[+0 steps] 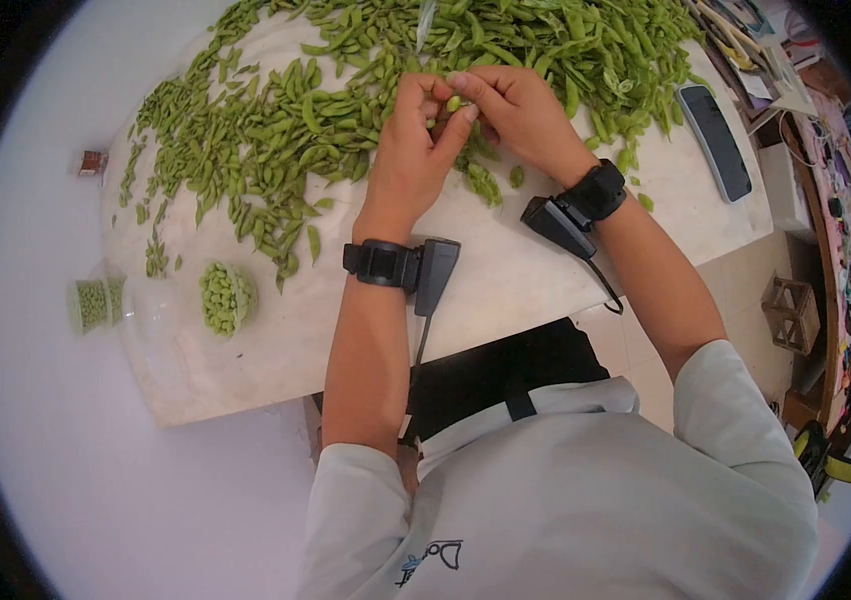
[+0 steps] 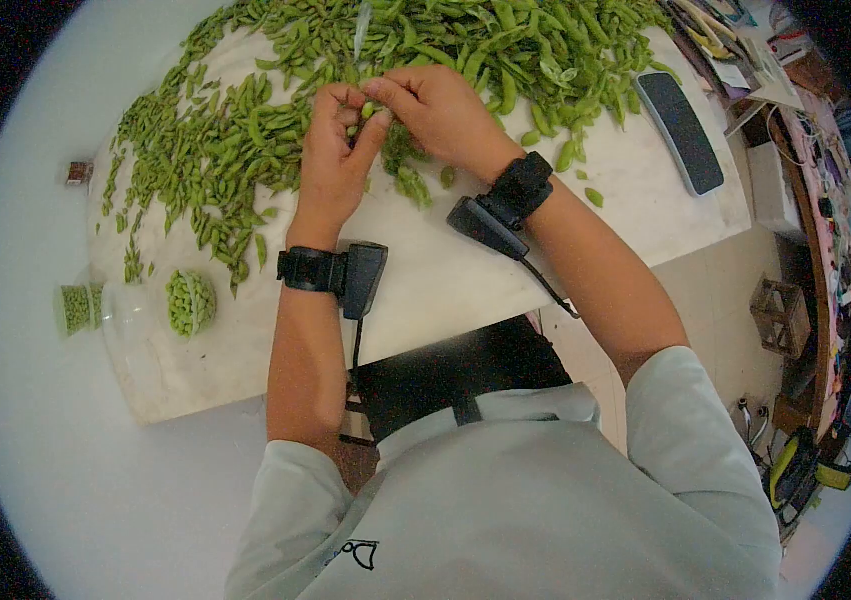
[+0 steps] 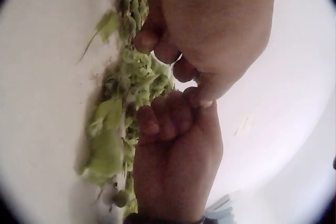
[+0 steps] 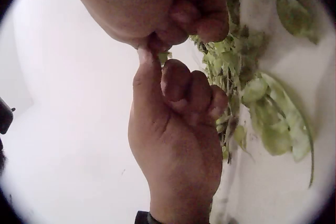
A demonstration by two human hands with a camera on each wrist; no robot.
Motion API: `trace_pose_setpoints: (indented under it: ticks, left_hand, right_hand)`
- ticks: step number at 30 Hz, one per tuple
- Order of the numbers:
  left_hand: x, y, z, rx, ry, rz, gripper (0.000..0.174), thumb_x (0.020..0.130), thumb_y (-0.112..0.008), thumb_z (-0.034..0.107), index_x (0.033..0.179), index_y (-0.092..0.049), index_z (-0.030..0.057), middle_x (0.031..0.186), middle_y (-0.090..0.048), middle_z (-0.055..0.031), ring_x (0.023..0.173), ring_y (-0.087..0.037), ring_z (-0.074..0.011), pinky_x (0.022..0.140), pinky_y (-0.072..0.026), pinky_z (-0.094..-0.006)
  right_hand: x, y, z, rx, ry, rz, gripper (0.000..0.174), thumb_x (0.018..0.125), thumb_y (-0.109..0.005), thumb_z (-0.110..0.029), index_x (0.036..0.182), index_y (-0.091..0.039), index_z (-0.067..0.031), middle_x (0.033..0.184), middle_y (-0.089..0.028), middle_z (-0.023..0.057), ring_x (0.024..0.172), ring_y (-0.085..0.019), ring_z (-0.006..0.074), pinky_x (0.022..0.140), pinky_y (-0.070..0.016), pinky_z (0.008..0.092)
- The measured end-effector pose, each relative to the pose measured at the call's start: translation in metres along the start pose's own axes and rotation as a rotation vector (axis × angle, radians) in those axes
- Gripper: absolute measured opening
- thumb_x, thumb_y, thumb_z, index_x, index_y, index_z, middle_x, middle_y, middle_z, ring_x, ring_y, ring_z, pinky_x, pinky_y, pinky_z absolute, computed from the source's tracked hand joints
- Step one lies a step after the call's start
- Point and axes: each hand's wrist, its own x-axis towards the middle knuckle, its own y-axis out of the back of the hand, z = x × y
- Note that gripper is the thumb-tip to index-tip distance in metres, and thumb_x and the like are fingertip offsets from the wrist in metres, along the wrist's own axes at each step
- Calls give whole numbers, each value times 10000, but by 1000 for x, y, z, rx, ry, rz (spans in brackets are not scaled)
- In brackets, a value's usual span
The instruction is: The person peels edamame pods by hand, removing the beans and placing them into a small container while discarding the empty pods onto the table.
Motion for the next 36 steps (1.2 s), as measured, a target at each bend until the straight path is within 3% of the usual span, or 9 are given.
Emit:
trace_pose_setpoints:
  ticks: [4,8,11,14,17,19,22,31,36]
  left_hand:
    - [4,2,-5,119,-123,11,193,895,-546,152,1008,-467,17,806,-551,-100,729,-550,-177,654,-455,-297]
    - [1,4,-8,-53,-15,65,179,936,-493,167,1062,-439,52,788,-475,-9,633,-402,-61,556,-350,-200]
    - [3,7,-2,-261,30,177,167,952,-449,183,1061,-442,56,745,-429,-9,592,-343,-56,516,-307,-206]
    - [5,14,7,-434,39,297,159,958,-406,172,1065,-443,60,707,-357,-6,564,-293,-74,509,-283,-220]
    - [7,28,25,-525,13,369,153,953,-383,142,1067,-444,61,704,-349,-8,558,-297,-84,511,-289,-236]
    - [-3,42,44,-498,61,448,160,939,-377,118,1070,-444,55,676,-324,0,546,-291,-92,513,-285,-248]
    - [-34,84,67,-404,75,543,154,928,-378,118,1052,-443,51,655,-307,4,539,-273,-89,509,-268,-244]
    - [-108,201,77,-18,256,667,208,830,-342,67,974,-488,30,620,-326,17,520,-263,-68,481,-250,-232]
    - [-131,222,54,542,437,371,213,854,-421,84,992,-577,37,664,-432,0,554,-360,-87,508,-316,-235]
  right_hand:
    - [1,0,0,-1,-2,22,369,924,-490,-320,771,-600,-3,522,-482,90,435,-444,150,461,-381,311]
    - [1,-2,3,123,-118,83,388,926,-480,-335,766,-598,-1,534,-500,71,443,-453,144,466,-388,316]
    - [2,2,3,59,31,-6,397,925,-475,-345,754,-589,-6,545,-507,50,451,-467,132,458,-391,300]
    - [-5,5,-14,42,-158,-358,374,925,-480,-332,758,-593,-17,582,-522,41,453,-469,117,445,-387,286]
    - [-5,2,-12,114,-96,-217,335,929,-485,-300,800,-609,-17,623,-537,35,453,-472,108,438,-397,257]
    - [3,8,-9,513,-100,65,281,931,-495,-265,1013,-587,-13,691,-561,29,491,-492,88,444,-421,233]
    - [3,16,-7,639,-126,154,315,923,-479,-196,1178,-503,-12,740,-575,31,532,-497,70,454,-423,221]
    - [-4,3,-3,426,3,-16,266,857,-386,-68,1005,-603,-28,616,-494,-11,491,-421,54,448,-354,214]
    - [-2,2,-1,374,54,-5,258,841,-393,-56,977,-609,-19,596,-454,-16,514,-390,59,482,-326,221]
